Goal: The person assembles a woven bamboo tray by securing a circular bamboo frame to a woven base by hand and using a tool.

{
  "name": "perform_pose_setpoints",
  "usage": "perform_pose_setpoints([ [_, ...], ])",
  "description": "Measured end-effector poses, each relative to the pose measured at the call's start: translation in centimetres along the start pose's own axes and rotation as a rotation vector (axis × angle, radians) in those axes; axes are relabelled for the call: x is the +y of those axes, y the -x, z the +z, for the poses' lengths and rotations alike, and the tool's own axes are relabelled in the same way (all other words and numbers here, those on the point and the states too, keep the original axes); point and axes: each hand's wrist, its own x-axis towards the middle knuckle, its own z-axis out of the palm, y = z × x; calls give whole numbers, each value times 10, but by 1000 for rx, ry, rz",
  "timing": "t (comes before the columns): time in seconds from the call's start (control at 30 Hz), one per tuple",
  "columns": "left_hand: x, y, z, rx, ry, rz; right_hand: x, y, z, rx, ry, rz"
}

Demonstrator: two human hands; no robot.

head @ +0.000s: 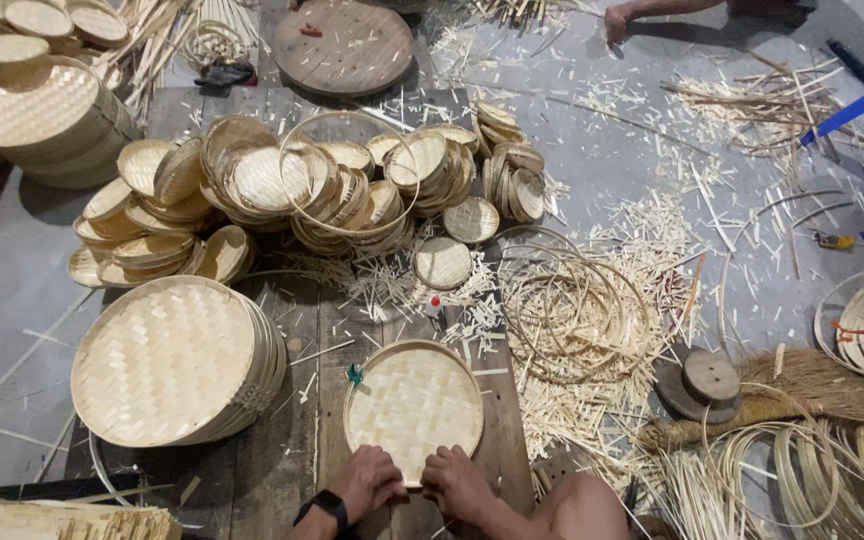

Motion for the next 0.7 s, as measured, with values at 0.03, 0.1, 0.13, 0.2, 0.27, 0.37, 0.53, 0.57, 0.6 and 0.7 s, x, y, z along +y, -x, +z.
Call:
perform_pose_setpoints([
  [0.03,1,3,-2,33,-57,57,2,0,-2,-18,-3,-22],
  [0.1,-3,9,-4,99,-167,171,9,-4,-13,-87,-3,-48],
  [0.13,-7,10,-3,69,-171,143,13,-7,-18,-122,-3,-60],
  [0.2,-16,14,8,11,-170,68,12,-6,-24,-164,10,-60],
  [0.27,-29,14,18,-17,-237,63,5,-14,-18,-123,-39,-84],
  [0.37,-49,7,39,-259,-311,-42,-3,-10,1,2,-111,-113],
  [0.53,-74,8,55,-123,-465,126,6,-12,37,117,-62,-79],
  [0.57,-76,6,56,-115,-445,125,9,-12,39,94,-88,-52],
  [0.6,-76,4,57,-106,-425,125,12,-13,38,71,-114,-25],
  [0.7,-73,3,49,-116,-337,120,11,-15,31,70,-208,11],
])
